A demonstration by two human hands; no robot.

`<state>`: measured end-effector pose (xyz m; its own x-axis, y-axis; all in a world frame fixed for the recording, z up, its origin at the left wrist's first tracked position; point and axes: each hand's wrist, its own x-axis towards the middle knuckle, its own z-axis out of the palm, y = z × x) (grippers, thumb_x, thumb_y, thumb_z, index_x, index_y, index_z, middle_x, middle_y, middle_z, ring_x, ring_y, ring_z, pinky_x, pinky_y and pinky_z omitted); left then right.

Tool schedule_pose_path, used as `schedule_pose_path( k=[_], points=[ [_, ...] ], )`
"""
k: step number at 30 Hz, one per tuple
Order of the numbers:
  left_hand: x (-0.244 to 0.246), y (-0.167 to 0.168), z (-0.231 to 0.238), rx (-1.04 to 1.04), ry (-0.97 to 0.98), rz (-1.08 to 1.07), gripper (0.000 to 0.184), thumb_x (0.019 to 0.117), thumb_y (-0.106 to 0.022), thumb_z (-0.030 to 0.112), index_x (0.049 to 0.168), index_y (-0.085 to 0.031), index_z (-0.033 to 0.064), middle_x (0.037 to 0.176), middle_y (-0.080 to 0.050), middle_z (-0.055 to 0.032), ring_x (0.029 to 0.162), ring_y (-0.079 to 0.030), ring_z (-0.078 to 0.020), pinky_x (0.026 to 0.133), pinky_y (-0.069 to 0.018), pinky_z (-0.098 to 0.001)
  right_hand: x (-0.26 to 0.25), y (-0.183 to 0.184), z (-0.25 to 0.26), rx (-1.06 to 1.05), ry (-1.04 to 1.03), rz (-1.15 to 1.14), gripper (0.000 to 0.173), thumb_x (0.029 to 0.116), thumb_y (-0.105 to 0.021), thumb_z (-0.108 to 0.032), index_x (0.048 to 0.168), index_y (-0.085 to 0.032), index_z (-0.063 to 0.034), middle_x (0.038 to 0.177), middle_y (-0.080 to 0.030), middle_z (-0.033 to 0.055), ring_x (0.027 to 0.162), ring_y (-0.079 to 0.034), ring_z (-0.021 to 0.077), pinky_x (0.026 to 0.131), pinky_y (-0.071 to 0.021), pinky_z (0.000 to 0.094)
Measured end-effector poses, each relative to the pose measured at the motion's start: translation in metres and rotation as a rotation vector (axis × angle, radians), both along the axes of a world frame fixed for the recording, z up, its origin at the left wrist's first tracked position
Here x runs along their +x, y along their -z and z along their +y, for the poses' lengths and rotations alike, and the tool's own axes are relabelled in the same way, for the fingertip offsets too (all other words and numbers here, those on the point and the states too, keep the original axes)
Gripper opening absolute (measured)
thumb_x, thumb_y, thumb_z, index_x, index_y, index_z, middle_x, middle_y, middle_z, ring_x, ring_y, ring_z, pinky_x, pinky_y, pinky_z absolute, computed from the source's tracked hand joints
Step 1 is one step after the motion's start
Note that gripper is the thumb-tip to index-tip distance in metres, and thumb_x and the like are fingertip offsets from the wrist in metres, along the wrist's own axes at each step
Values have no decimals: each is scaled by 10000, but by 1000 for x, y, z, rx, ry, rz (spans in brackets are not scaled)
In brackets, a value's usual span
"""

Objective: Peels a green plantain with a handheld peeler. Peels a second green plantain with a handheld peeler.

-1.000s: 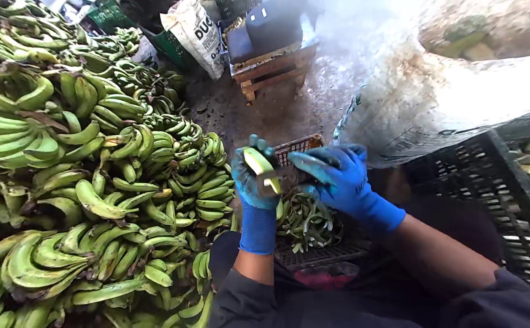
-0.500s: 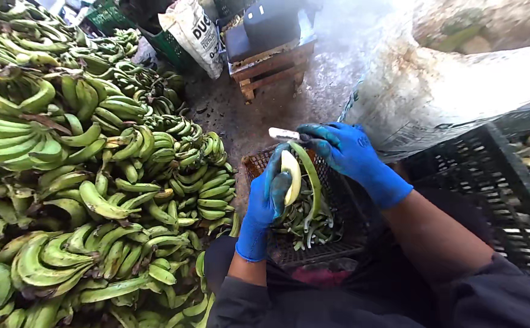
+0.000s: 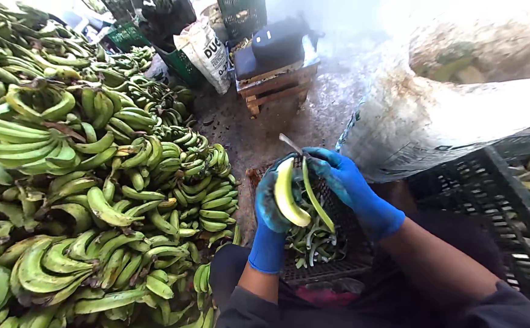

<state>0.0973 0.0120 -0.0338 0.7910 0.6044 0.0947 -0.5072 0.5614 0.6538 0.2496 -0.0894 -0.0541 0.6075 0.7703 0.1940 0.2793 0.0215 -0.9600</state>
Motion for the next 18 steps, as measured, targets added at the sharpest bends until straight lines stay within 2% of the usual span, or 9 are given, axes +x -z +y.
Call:
schedule_pose_path(
  k=[2, 4, 6, 8, 11, 13, 15, 16, 18],
  points=[
    [-7, 2, 18, -108, 102, -34, 490, 987, -456, 424, 1214, -667, 45, 855, -708, -94, 574, -632, -119, 509, -540, -238, 11, 4, -9, -17, -45, -67, 465, 997, -554, -466, 1360, -656, -194, 1231, -686, 34, 1073, -655, 131, 925, -548, 386],
    [-13, 4, 32, -178, 118, 36, 621, 983, -437, 620, 1188, -676, 84, 803, -705, -64, 560, -643, -113, 509, -557, -243, 14, 3, -24, 26, -160, -490, 556, 996, -482, -594, 1363, -672, -221, 1238, -702, 52, 1095, -655, 195, 932, -526, 476],
    [-17, 5, 36, -161, 91, 105, 575, 1039, -370, 556, 1233, -623, 78, 827, -685, -61, 598, -658, -111, 545, -580, -234, 8, -1, -33, 96, -261, -786, 515, 995, -464, -635, 1326, -689, -312, 1218, -718, 39, 1076, -673, 214, 904, -494, 530],
    [-12, 2, 22, -27, -49, 241, 448, 1076, -339, 440, 1183, -621, 109, 845, -699, -48, 635, -669, -97, 574, -582, -238, -5, -1, -34, 77, -200, -863, 465, 976, -498, -600, 1274, -718, -318, 1149, -729, 68, 1008, -692, 254, 831, -501, 547],
    [-7, 7, 0, 184, -175, 291, 355, 1067, -376, 310, 1209, -626, 102, 965, -685, -53, 803, -677, -119, 713, -594, -303, -8, 1, -23, -101, 52, -694, 478, 958, -568, -486, 1317, -700, -201, 1200, -692, 199, 1020, -669, 429, 800, -493, 654],
    [-7, 5, 0, 108, -135, 239, 366, 1080, -368, 313, 1191, -635, 88, 905, -681, -76, 707, -669, -130, 614, -587, -276, 10, 0, -16, -182, 188, -479, 515, 979, -575, -489, 1380, -651, -175, 1266, -639, 236, 1102, -623, 438, 867, -485, 653],
    [-9, 3, 9, 62, -75, 164, 417, 1081, -333, 360, 1205, -630, 94, 902, -685, -65, 696, -667, -120, 590, -576, -248, 19, -3, -19, -64, 181, -167, 457, 974, -635, -396, 1350, -655, -137, 1302, -626, 138, 1126, -625, 233, 928, -534, 426],
    [-8, 5, 15, 76, -43, 144, 417, 1071, -343, 360, 1227, -628, 97, 988, -699, -68, 802, -685, -136, 670, -586, -274, 17, -4, -22, 44, 77, 32, 391, 977, -636, -306, 1323, -651, -124, 1256, -630, 51, 1036, -644, 114, 866, -572, 295],
    [-1, 12, 19, 165, 77, 178, 376, 1065, -388, 302, 1306, -597, 102, 1220, -673, -71, 1100, -662, -180, 903, -586, -366, -4, -12, -30, 131, -265, 383, 307, 998, -565, -197, 1279, -649, -106, 1161, -693, 0, 874, -694, 89, 750, -618, 265]
  ],
)
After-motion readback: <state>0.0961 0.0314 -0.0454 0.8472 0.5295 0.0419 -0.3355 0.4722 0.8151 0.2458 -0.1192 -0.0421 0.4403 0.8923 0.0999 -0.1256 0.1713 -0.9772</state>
